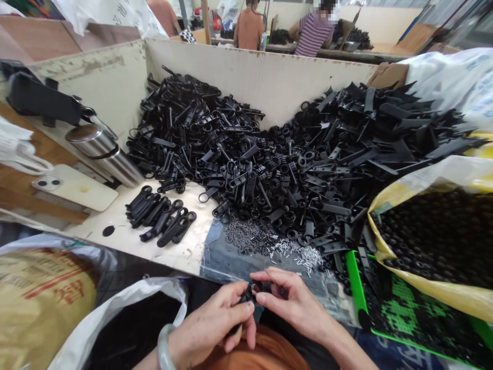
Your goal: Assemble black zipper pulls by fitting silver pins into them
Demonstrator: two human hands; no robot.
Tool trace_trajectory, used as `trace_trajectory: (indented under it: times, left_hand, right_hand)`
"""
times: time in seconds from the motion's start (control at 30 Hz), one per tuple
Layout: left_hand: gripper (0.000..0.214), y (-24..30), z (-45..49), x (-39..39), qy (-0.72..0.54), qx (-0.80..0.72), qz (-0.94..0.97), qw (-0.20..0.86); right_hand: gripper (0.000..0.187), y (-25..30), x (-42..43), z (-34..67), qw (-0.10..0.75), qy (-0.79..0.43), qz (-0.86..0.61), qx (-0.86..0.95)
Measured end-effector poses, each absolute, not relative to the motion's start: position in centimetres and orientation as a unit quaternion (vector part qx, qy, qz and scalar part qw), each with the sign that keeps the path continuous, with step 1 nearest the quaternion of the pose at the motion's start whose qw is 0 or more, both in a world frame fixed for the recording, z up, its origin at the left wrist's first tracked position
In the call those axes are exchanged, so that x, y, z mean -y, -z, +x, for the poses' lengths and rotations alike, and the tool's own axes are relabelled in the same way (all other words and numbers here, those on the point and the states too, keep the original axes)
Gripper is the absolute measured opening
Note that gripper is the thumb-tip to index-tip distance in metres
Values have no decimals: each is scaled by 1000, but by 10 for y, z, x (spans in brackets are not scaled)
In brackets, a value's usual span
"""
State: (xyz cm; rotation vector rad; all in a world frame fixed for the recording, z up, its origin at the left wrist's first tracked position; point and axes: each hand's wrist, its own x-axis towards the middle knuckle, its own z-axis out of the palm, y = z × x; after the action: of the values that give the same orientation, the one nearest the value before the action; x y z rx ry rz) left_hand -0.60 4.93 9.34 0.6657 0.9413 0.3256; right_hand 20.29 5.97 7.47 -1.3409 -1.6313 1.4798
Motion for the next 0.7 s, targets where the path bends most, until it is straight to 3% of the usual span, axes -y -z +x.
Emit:
trace_trajectory:
  times: [0.33,0.57,0.7]
  left_hand:
    - [44,-95,-9,-54,-147,-442,299,833]
    - [46,-84,-11,-46,-168,-439,280,837]
    - [58,-82,-21,-49,-221,-508,296,778]
  right_hand:
    - [30,-78,-60,203,268,-571,-513,582]
    - [31,-74,-58,198,266,-559,-505,602]
    - [47,-63,-48,200,286,-538,-529,591]
